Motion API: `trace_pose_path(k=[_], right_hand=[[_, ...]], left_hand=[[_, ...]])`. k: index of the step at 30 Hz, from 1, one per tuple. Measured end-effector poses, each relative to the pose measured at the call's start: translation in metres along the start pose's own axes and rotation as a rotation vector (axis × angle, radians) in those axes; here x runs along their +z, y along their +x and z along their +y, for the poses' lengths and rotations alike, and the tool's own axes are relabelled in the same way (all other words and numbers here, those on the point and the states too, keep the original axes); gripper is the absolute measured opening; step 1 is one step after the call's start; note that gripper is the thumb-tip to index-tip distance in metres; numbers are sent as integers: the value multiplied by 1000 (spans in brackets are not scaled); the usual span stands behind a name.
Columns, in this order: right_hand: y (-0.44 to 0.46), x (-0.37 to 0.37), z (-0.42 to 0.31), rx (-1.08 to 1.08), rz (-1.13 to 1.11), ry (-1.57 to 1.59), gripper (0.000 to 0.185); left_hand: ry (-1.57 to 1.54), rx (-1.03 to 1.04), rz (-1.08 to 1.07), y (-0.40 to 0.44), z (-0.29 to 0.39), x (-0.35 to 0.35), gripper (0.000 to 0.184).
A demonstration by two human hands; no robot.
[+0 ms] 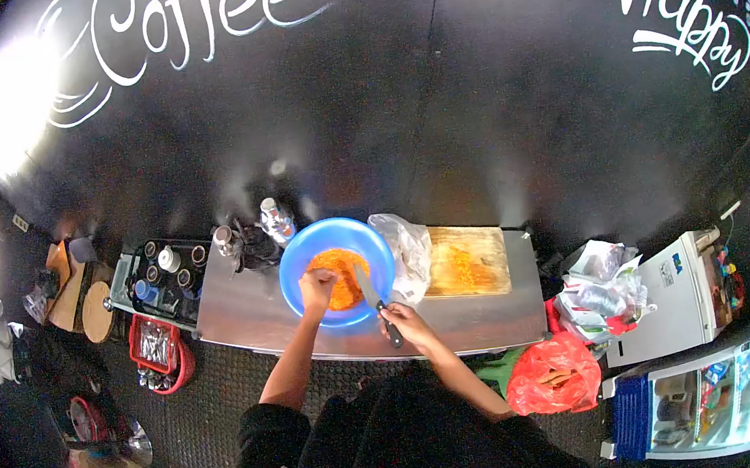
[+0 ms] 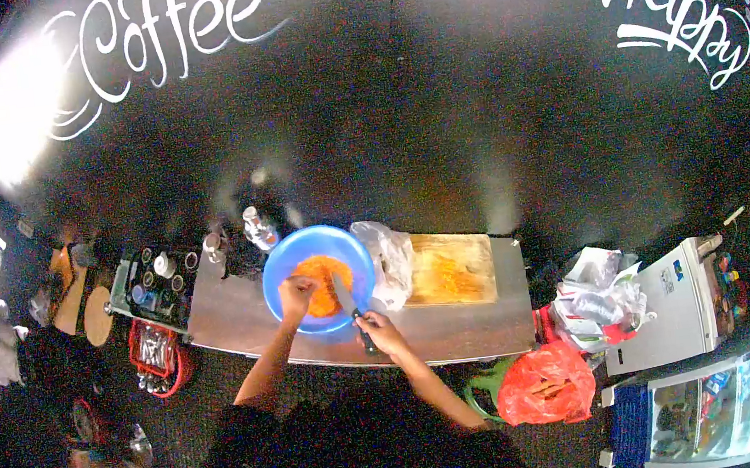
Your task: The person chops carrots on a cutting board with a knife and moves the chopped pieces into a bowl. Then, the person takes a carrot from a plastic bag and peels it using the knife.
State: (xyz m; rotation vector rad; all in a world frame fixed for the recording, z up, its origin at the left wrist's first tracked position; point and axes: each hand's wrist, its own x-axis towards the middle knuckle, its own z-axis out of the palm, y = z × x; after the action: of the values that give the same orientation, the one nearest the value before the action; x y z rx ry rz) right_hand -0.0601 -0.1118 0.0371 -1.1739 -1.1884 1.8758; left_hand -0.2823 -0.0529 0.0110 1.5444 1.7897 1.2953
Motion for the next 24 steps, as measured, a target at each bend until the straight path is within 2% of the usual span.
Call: trace_pose_path(k=[2,4,5,7,9,11,12,13,14,16,18,19,21,24], right_hand=[[0,-14,4,-44,-17,-54,18],[-1,-36,12,-207,133,-206,18],[-5,-50,11,-204,139,-203,18],[-16,-79,0,-476,442,-582,18],[-15,-120,0,-434,523,-615,19],[-12,-166,1,-390,601,-653,21],[-11,-188,-2,-430,665,-784,21],[-10,-209,-6,-471,726,-916,20],[-7,-229,-10,-472,724,-920,20],[1,-261,-19,-396,727,-1061,20],[11,-283,-24,-364,733,-1156,20],[16,-294,-27,-331,740,-1251,19],[31,-308,-28,-316,708,-1308,20],[50,-318,-26,-335,640,-1379,21]], left_hand=[[20,-10,40,-1,10,3,13],[37,-20,76,0,4,16,15],[84,8,112,2,-6,23,17],[131,37,145,2,7,32,19],[384,215,275,-1,44,40,18],[335,194,224,1,50,56,19],[289,169,175,1,53,66,20],[285,167,175,0,61,75,20],[301,186,222,-3,70,85,21],[319,203,271,-6,85,103,21],[108,49,162,-10,101,121,18],[108,43,167,-13,111,132,18],[-83,23,158,-20,124,151,13],[-102,32,119,-28,122,179,12]])
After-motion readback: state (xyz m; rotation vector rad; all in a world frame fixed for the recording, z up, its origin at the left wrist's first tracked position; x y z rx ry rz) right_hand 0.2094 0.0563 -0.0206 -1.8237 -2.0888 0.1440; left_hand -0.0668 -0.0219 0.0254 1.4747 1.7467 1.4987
